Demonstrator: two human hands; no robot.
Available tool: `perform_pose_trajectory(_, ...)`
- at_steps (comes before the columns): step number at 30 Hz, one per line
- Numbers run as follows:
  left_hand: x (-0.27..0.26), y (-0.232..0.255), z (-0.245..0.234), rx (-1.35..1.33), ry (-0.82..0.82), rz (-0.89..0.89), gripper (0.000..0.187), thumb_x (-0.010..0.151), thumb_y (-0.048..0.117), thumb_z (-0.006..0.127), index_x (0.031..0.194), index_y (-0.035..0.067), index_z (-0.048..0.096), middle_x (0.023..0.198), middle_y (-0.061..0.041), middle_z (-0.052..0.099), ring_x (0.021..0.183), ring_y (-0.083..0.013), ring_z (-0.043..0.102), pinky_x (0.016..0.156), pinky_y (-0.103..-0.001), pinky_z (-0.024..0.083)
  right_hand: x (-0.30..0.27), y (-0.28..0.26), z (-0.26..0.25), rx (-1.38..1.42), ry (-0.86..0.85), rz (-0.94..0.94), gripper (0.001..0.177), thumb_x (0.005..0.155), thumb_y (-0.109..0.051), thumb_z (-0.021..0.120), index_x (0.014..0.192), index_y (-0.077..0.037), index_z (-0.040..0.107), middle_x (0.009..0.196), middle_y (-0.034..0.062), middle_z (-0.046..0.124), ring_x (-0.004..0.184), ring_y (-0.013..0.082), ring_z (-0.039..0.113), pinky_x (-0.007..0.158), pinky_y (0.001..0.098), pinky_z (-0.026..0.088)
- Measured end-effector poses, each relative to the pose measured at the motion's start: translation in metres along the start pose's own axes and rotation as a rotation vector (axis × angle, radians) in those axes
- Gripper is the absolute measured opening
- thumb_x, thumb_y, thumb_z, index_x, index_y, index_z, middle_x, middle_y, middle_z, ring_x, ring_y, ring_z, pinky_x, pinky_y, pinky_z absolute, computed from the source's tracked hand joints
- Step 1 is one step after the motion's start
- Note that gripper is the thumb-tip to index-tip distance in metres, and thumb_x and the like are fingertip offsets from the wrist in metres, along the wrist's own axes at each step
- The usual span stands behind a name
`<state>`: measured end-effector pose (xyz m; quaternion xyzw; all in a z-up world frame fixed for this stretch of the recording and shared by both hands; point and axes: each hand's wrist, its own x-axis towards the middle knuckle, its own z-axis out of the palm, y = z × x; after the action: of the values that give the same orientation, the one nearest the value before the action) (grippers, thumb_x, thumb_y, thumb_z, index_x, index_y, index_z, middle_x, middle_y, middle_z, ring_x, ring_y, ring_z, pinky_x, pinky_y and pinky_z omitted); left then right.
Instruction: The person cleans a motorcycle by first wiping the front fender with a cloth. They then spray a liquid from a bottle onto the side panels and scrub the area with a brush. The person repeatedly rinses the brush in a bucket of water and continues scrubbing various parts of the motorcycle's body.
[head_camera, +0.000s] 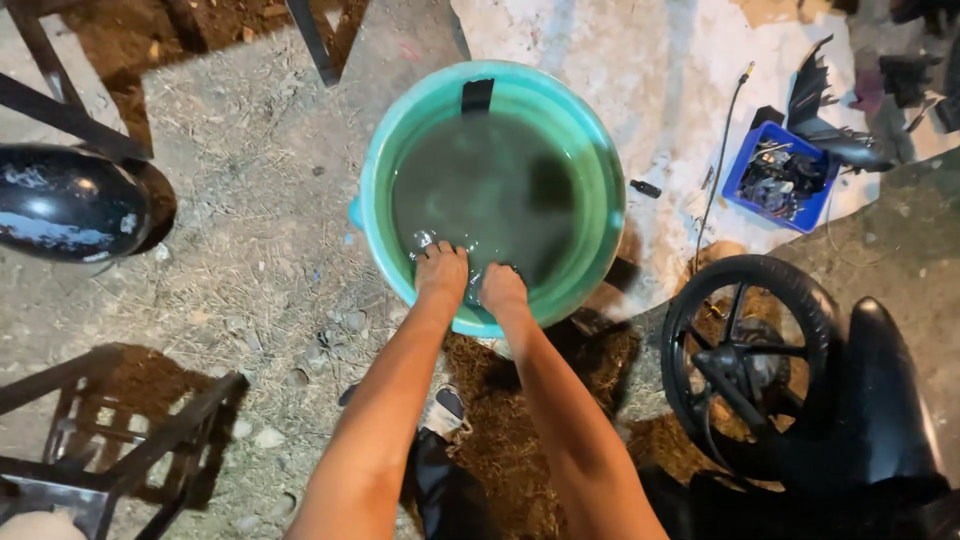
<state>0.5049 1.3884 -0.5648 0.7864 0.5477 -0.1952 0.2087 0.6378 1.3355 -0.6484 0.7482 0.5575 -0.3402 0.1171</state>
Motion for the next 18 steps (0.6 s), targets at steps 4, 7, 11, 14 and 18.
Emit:
perform_pose_trajectory(4,0.023,-0.004,0.038,-0.038,-0.100,0.009,0.027,0.094,0.016,0.058,0.118,0.010,0.068,0.117,-0.016,0.069,0.110,-0.0330,0.067,0.091,-0.046,0.055,-0.010,-0.009,-0.016,0.056,0.018,-0.011,0.032,0.086,-0.019,0.065,0.114,-0.003,0.062,0.108,0.0270,0.070,0.101,0.0444,0.069,0.089,0.0519,0.056)
perform_pose_trajectory(7,0.016,-0.004,0.031,-0.093,-0.163,0.060,0.028,0.101,0.018,0.051,0.111,0.013,0.077,0.109,-0.012,0.075,0.103,-0.0295,0.073,0.087,-0.045,0.058,-0.024,-0.012,-0.023,0.125,0.075,-0.077,0.023,0.093,-0.019,0.063,0.108,-0.002,0.064,0.099,0.0275,0.071,0.094,0.0461,0.069,0.085,0.0538,0.056)
perform_pose_trajectory(11,-0.019,-0.002,-0.021,0.014,-0.117,0.133,0.028,0.095,0.021,0.054,0.108,0.016,0.078,0.111,-0.010,0.075,0.109,-0.0293,0.068,0.094,-0.043,0.052,-0.041,-0.012,-0.026,0.236,0.174,-0.205,0.019,0.083,-0.009,0.064,0.101,-0.005,0.068,0.091,0.0226,0.073,0.087,0.0438,0.072,0.079,0.0518,0.058)
perform_pose_trajectory(14,-0.042,-0.009,-0.042,0.008,0.027,0.154,0.026,0.093,0.022,0.056,0.109,0.013,0.075,0.117,-0.013,0.071,0.117,-0.0312,0.061,0.100,-0.044,0.046,-0.056,-0.024,-0.035,0.239,0.227,-0.233,0.020,0.079,-0.007,0.067,0.099,-0.008,0.071,0.090,0.0210,0.073,0.087,0.0425,0.072,0.080,0.0505,0.058)
perform_pose_trajectory(18,-0.083,-0.021,-0.073,-0.110,0.176,0.126,0.032,0.091,0.024,0.059,0.115,0.007,0.070,0.124,-0.018,0.065,0.125,-0.0342,0.052,0.108,-0.046,0.038,-0.090,-0.055,-0.073,0.167,0.264,-0.211,0.025,0.082,-0.011,0.072,0.107,-0.011,0.072,0.103,0.0187,0.073,0.100,0.0412,0.068,0.088,0.0501,0.056)
